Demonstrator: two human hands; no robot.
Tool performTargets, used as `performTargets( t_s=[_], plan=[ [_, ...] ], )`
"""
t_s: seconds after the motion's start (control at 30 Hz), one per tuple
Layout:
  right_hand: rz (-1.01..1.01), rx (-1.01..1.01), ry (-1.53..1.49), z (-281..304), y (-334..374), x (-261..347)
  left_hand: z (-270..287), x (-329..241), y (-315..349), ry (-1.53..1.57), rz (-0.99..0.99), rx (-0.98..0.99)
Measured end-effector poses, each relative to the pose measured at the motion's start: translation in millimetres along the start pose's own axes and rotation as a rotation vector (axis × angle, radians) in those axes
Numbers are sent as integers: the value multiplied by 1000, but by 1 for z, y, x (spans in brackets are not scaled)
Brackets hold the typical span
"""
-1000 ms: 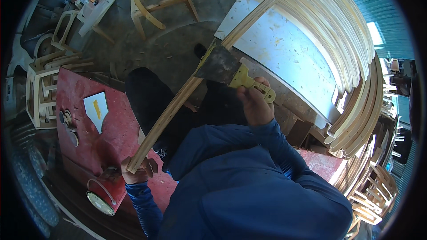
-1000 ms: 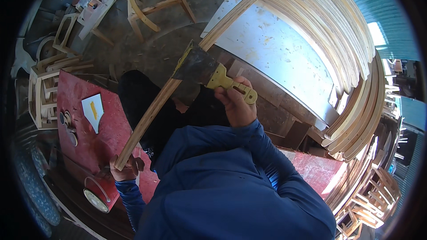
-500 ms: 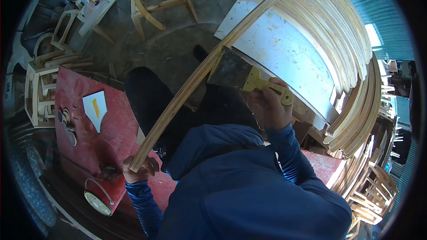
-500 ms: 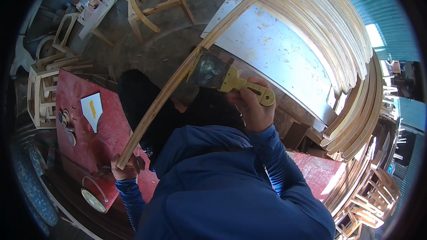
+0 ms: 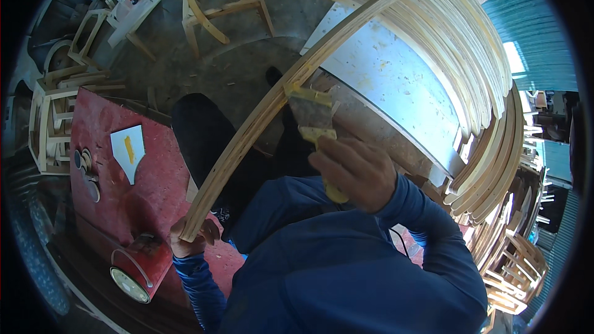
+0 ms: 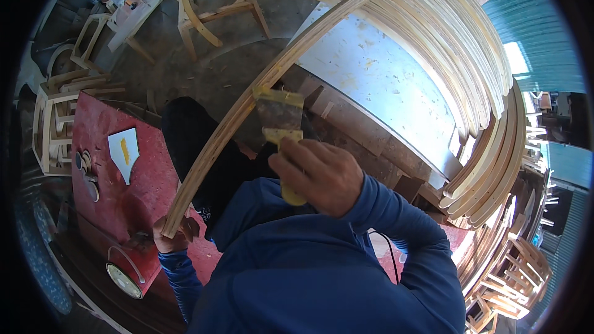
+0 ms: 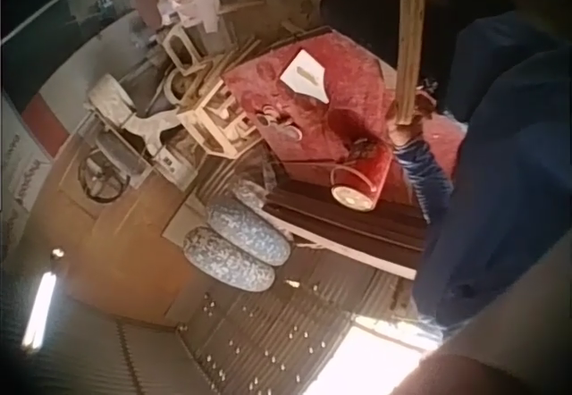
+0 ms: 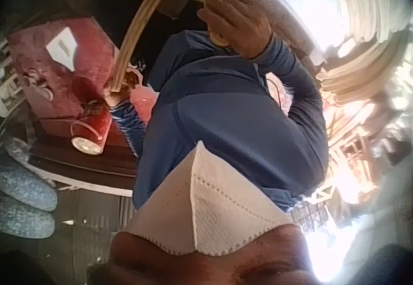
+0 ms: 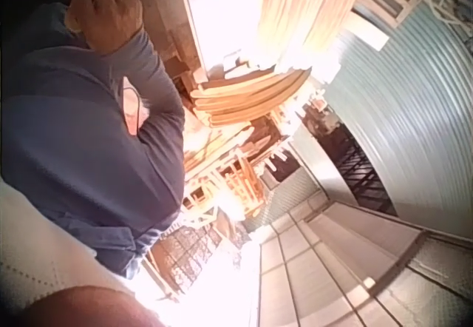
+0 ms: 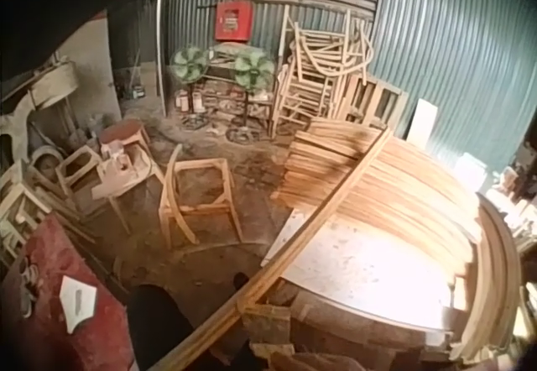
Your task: Applying glue or wood filler to curved wooden strips using a putty knife in a furniture workshop.
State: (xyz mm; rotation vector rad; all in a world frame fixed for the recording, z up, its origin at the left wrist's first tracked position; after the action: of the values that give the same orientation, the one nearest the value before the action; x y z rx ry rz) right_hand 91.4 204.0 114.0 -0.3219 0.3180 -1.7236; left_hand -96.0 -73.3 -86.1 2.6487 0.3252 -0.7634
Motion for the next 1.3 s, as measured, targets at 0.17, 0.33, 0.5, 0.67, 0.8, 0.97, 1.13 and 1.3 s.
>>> performTargets(
  t_s=[0.17,0.33,0.5,0.67,0.8,0.97,1.13,1.3],
  plan=[
    [-50,13,-306,11,-5,9,5,-4,1,16,-15,-55],
    [-211,-120,-255,18,-3,-36,10,0,-3,34,11,-64],
    [-39,-7,-24,-15,-5,-14,13,-1,-3,55,11,-51],
    [66,86,-170,-16,6,21,8,-3,-8,57,4,-68],
    [-24,0,-54,4,-11,-11,8,-4,-5,41,-2,-66],
    [36,93,-9,-25,-6,0,8,-4,-7,37,5,-58],
    [12,93,-235,-6,-12,10,11,-4,-8,31,-9,-81],
    [-117,5,-173,9,-22,-32,12,-4,-8,50,-10,-81]
  ],
)
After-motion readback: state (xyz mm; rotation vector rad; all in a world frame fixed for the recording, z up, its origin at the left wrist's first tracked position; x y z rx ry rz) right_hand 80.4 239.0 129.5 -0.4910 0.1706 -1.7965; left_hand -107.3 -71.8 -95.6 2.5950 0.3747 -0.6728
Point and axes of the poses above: each hand's wrist, its own y-axis away from the middle knuckle, its own z-axis out of the back of the hand, x = y × z, the point moved 10 cm from there along -y, towards the middle knuckle, and after that the axes turned 15 degrees about y, right-handed, at the moved point
